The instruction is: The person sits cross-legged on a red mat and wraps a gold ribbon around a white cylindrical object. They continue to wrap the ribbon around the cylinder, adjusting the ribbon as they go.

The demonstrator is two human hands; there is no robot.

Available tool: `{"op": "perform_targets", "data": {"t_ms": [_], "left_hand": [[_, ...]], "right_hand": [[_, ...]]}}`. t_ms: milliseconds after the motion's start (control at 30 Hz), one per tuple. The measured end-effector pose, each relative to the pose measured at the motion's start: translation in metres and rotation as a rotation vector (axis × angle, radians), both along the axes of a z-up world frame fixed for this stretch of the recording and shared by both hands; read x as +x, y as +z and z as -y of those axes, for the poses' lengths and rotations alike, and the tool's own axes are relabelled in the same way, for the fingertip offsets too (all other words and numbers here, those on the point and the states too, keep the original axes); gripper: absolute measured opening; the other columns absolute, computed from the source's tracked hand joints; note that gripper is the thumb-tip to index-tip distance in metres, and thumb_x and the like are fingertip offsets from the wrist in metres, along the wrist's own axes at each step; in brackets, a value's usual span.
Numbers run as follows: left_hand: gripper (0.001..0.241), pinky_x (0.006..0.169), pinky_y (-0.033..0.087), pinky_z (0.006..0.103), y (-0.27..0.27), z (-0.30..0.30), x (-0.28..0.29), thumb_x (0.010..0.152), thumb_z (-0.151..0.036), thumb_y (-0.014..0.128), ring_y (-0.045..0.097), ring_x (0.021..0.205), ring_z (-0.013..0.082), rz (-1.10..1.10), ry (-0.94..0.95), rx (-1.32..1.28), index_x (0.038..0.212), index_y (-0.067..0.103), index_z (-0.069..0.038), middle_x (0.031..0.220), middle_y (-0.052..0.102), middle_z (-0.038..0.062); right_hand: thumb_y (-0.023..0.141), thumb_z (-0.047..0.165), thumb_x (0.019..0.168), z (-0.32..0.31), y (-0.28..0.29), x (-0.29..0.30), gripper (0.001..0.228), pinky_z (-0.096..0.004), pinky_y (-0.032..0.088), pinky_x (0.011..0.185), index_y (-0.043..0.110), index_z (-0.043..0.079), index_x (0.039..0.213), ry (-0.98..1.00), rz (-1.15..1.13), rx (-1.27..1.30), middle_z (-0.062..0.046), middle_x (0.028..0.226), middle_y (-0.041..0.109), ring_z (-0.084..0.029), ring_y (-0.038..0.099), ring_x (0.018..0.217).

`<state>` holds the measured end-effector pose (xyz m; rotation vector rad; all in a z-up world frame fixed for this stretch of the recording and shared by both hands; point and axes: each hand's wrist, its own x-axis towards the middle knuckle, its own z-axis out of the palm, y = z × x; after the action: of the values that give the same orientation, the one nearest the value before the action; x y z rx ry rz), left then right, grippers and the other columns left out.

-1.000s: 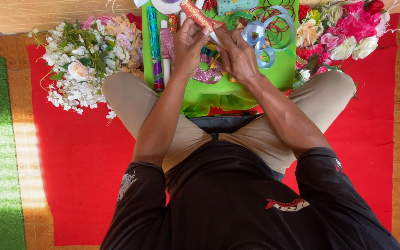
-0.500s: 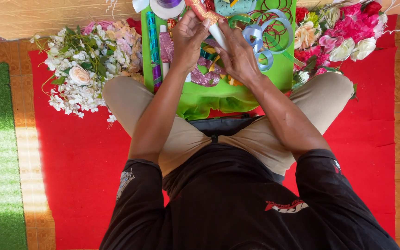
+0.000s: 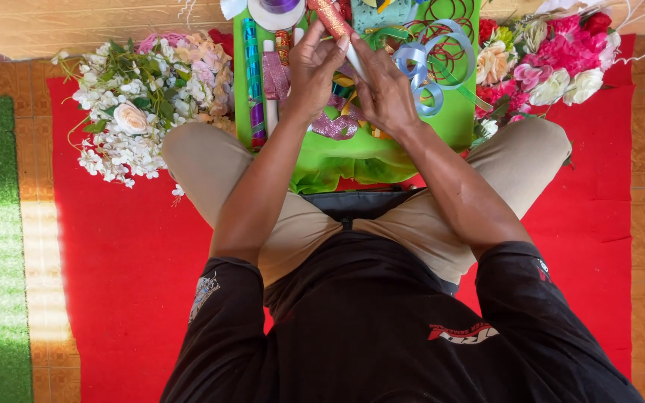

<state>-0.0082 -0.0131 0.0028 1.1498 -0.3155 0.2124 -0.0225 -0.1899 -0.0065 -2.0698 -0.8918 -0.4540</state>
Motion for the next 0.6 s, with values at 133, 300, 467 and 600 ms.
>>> {"op": "perform_targets", "data": {"t_ms": [133,300,467,600], "left_hand": [[0.029,0.09,0.065,0.0406,0.006,-0.002,-0.007,0.104,-0.019,0.072,0.071,0.106,0.0201,-0.005,0.003,-0.002,0.129,0.064,-0.006,0.114,0.075,0.008],[0.025,0.087,0.063,0.0422,-0.002,0.004,-0.007,0.094,-0.02,0.08,0.07,0.097,0.018,-0.137,0.127,-0.11,0.113,0.068,-0.009,0.102,0.071,0.005],[0.026,0.086,0.064,0.0421,-0.005,0.007,0.003,0.094,-0.017,0.079,0.071,0.099,0.0211,-0.11,0.119,-0.103,0.114,0.066,-0.008,0.103,0.073,0.009],[0.026,0.076,0.064,0.0367,-0.011,0.01,0.003,0.095,-0.01,0.078,0.07,0.096,0.0215,-0.088,0.097,-0.13,0.116,0.063,-0.004,0.106,0.074,0.013]], "right_hand": [[0.06,-0.006,0.108,-0.003,-0.005,0.002,0.073,-0.04,0.056,0.057,0.025,0.02,0.167,-0.001,0.063,0.014,-0.016,0.104,0.057,-0.024,0.057,0.072],[0.052,-0.005,0.108,-0.004,-0.006,0.0,0.071,-0.04,0.054,0.052,0.024,0.022,0.167,-0.018,0.057,-0.001,-0.014,0.103,0.054,-0.022,0.054,0.066],[0.054,-0.007,0.108,-0.004,-0.002,0.006,0.071,-0.041,0.05,0.054,0.025,0.021,0.167,-0.028,0.093,0.008,-0.013,0.101,0.052,-0.025,0.054,0.075],[0.056,-0.005,0.11,-0.002,0.002,0.0,0.072,-0.044,0.045,0.058,0.022,0.021,0.168,-0.016,0.046,-0.002,-0.015,0.103,0.051,-0.029,0.054,0.082]]}}
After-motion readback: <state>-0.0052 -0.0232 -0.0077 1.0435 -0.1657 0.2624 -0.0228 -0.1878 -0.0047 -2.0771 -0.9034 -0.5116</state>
